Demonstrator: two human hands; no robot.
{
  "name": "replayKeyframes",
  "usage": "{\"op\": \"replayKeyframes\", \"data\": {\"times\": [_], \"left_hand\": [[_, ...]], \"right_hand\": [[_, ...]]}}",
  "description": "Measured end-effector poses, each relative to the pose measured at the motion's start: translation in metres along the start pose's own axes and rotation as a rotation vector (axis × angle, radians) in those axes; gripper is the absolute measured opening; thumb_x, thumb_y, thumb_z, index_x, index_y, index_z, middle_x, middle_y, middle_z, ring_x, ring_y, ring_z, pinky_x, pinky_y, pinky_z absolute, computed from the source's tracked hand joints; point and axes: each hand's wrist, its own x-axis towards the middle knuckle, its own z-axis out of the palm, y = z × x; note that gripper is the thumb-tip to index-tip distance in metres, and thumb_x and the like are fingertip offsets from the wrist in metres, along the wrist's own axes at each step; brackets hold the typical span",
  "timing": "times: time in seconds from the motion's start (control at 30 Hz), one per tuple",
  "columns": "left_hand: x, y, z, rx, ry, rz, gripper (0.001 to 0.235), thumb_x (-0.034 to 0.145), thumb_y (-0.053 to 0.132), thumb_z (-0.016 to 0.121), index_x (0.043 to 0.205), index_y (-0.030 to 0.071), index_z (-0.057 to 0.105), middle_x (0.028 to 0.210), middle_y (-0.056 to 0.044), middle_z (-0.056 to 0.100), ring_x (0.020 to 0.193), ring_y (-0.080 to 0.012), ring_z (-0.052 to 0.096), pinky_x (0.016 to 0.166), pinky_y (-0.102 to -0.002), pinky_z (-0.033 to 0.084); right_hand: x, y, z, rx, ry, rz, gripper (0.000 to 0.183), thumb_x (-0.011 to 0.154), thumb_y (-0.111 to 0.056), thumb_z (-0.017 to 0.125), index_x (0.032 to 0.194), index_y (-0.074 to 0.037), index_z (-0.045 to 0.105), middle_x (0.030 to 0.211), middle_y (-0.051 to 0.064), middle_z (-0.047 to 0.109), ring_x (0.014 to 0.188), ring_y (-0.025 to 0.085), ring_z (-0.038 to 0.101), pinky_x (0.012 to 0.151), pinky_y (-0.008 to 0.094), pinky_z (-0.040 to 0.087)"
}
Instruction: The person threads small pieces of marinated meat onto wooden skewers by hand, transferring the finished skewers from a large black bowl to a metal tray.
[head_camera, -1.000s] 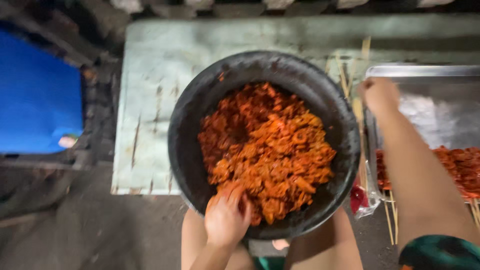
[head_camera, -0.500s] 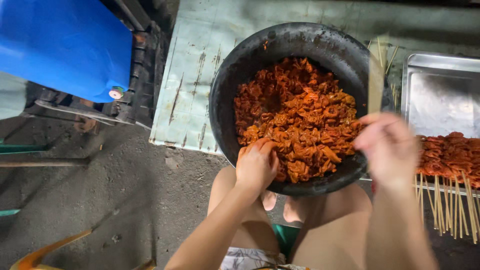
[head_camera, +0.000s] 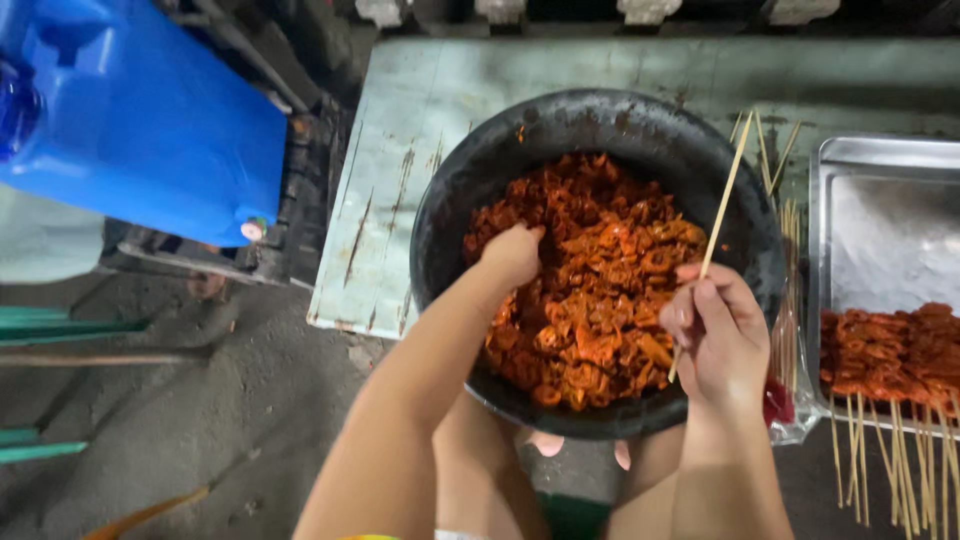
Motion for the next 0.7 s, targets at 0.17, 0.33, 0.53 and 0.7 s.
{"op": "replayKeyframes", "data": {"times": [0.17, 0.33, 0.53, 0.7], "left_hand": [[0.044, 0.001, 0.04, 0.033, 0.029, 0.098, 0.054, 0.077, 0.018, 0.074, 0.128, 0.005, 0.064, 0.127, -0.022, 0.066, 0.127, -0.0378, 0.057, 0.103, -0.04, 0.05], [0.045, -0.003, 0.063, 0.009, -0.359, 0.153, 0.042, 0.079, 0.013, 0.066, 0.119, 0.004, 0.075, 0.111, -0.022, 0.074, 0.104, -0.039, 0.071, 0.09, -0.045, 0.058], [-0.02, -0.005, 0.033, -0.116, -0.192, 0.191, 0.043, 0.078, 0.018, 0.074, 0.119, 0.005, 0.074, 0.107, -0.021, 0.075, 0.094, -0.036, 0.07, 0.085, -0.043, 0.057], [-0.103, 0.017, -0.033, -0.471, -0.155, -0.021, 0.041, 0.084, 0.02, 0.071, 0.123, 0.009, 0.072, 0.099, -0.017, 0.079, 0.078, -0.0264, 0.077, 0.078, -0.036, 0.06]], "right_hand": [[0.007, -0.009, -0.017, -0.063, 0.095, 0.023, 0.017, 0.113, -0.006, 0.047, 0.117, 0.001, 0.063, 0.078, 0.005, 0.054, 0.063, 0.013, 0.043, 0.062, 0.028, 0.036], [0.001, -0.003, -0.017, -0.115, 0.069, 0.037, 0.016, 0.113, -0.008, 0.051, 0.118, 0.002, 0.064, 0.079, 0.005, 0.056, 0.066, 0.012, 0.046, 0.061, 0.025, 0.037], [0.01, -0.001, -0.003, -0.242, 0.045, -0.001, 0.016, 0.11, -0.007, 0.054, 0.119, 0.002, 0.064, 0.079, 0.003, 0.057, 0.067, 0.01, 0.049, 0.059, 0.023, 0.037], [0.017, 0.008, 0.004, -0.302, 0.037, -0.025, 0.017, 0.111, -0.007, 0.055, 0.118, 0.003, 0.065, 0.077, 0.004, 0.056, 0.064, 0.01, 0.048, 0.057, 0.023, 0.036]]}}
